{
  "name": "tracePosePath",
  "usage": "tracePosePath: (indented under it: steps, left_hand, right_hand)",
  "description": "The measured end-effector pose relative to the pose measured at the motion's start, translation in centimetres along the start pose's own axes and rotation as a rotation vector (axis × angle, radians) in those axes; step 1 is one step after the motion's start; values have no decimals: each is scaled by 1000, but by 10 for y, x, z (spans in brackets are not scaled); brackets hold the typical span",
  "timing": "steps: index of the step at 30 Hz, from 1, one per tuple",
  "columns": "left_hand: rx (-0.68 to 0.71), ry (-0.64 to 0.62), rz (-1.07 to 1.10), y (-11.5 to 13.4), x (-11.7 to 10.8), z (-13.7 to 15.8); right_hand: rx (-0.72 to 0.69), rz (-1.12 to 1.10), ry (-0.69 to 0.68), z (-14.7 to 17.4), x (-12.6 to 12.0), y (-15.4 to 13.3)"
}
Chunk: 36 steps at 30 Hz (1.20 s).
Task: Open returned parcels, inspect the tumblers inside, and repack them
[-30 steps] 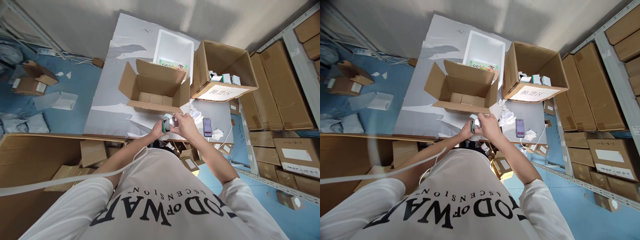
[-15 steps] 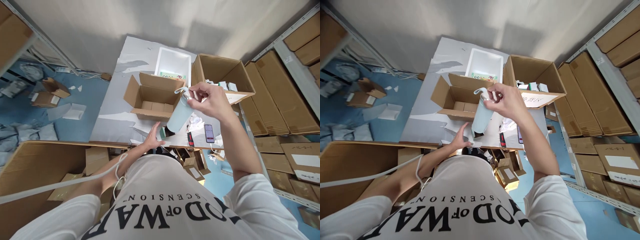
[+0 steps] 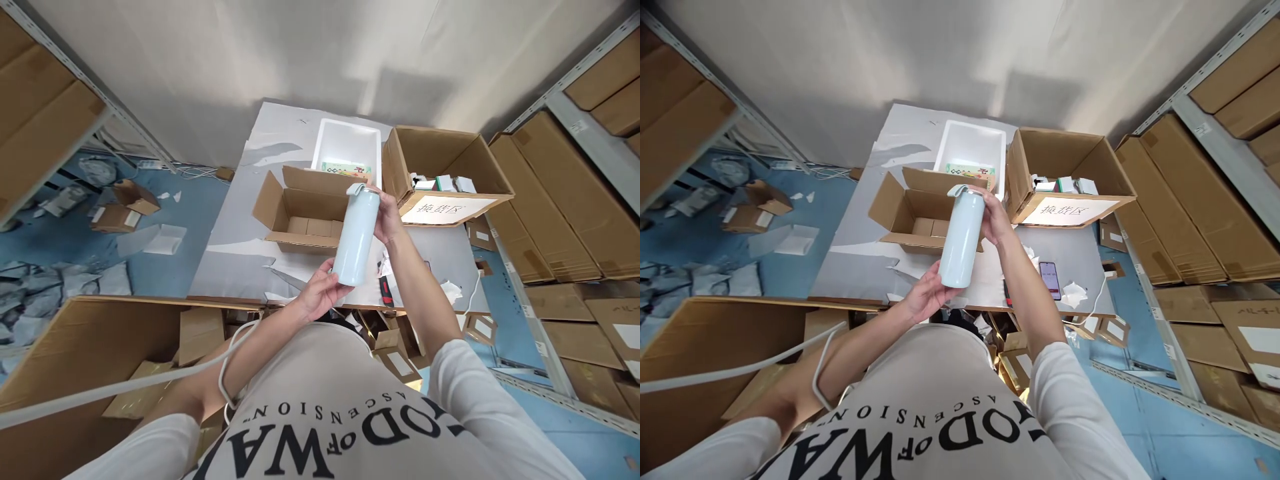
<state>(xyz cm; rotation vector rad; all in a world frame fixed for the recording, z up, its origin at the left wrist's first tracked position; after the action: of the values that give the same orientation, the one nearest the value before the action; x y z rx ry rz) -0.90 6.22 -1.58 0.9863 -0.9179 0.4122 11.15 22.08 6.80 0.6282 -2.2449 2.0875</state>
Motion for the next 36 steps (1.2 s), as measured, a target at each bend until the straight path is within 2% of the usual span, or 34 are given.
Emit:
tracePosePath:
  steps: [2, 7, 10, 13, 15, 19, 20, 22, 26, 29, 33, 34, 36]
  left_hand:
    - [79, 67, -83, 3, -7, -3]
    - [343, 241, -356, 21, -14, -9]
    - [414, 314, -489, 22, -15, -11]
    - [419, 319, -503, 19, -15, -12]
    - [362, 248, -389, 15, -14, -14]
    - [-75, -49, -63, -12, 1, -17]
    - [-156, -109, -16, -16, 5, -16]
    - [-213, -161, 42, -19, 9, -15]
    - [-168, -88, 83, -19, 3, -18]
    - [-90, -7, 39, -17, -2, -21]
    - [45, 90, -95, -10, -7, -24]
    - [77, 115, -142, -8, -8, -25]
    - [145, 170, -238, -6, -10, -27]
  right_hand:
    - [8, 16, 11, 4, 1, 2]
    - [93, 235, -71, 16, 8, -21]
    - [128, 310, -92, 17, 8, -24]
    - [144, 292, -21, 12, -1, -14]
    - [151, 250, 31, 8, -8, -5]
    - [116, 139, 47, 3, -11, 4]
    - [101, 112, 36, 3, -10, 5]
    - [79, 75, 18, 3, -6, 7]
    - [113, 80, -24, 3, -1, 14]
    - [91, 198, 5, 2, -9, 8]
    - [-88, 558, 197, 12, -28, -36]
    - [-114, 659, 207, 16, -26, -47]
    - [-121, 844, 142, 23, -15, -64]
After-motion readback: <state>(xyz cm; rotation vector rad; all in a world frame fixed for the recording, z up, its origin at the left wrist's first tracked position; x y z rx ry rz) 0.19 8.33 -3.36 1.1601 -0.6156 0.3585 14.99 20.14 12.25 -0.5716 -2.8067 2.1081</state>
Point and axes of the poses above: each hand's wrist, its own z-axis away from the middle knuckle, its own x-axis out of the palm, y = z × x, the point moved 8 cm from there along -z, towards the middle knuckle, and after that the axes turned 3 degrees about -y, right-handed, at the moved point
